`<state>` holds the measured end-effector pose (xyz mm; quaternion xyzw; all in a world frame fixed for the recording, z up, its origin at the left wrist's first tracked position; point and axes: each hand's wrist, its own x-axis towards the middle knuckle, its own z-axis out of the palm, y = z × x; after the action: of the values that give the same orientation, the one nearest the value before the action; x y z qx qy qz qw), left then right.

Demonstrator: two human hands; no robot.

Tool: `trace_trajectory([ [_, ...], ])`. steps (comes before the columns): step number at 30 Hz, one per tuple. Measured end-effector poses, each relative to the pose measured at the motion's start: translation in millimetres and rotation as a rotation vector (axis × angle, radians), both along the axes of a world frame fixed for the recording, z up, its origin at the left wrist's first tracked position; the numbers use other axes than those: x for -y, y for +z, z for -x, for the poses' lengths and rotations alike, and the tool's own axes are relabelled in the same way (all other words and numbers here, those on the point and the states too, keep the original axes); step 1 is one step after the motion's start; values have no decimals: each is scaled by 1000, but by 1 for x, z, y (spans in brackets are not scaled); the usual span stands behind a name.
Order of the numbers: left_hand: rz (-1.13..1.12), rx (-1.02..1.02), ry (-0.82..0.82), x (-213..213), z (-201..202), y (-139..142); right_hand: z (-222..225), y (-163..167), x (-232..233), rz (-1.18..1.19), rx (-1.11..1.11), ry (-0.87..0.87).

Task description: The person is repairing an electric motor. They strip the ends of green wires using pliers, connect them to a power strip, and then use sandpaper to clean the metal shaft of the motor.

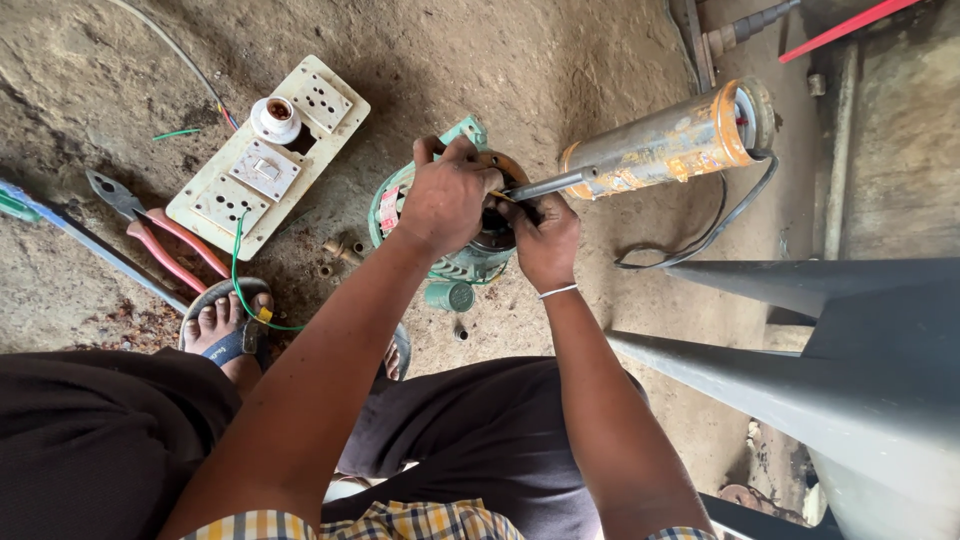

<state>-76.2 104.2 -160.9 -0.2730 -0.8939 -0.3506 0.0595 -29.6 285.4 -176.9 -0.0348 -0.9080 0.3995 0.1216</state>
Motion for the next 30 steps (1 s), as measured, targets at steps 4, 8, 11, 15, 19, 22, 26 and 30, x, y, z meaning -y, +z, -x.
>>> trace_trajectory([
  [4,4,13,-9,0,0,-1,0,0,-1,24,-11,20],
  [8,-12,-19,6,0,-1,-1,-1,1,-2,7,1,23],
  [11,-27,-10,3,0,-1,1,0,1,-3,36,8,18],
  [15,-32,36,-7,1,-3,1,0,1,-3,20,8,27],
  [19,-66,-20,17,1,-3,0,1,1,-3,57,17,36],
  [22,-74,-35,16,1,-3,-1,1,2,-3,47,26,30],
  [26,-81,-21,2,0,-3,0,0,2,-3,60,18,27],
  [30,-108,21,-5,0,-4,0,-1,1,-4,56,25,21],
])
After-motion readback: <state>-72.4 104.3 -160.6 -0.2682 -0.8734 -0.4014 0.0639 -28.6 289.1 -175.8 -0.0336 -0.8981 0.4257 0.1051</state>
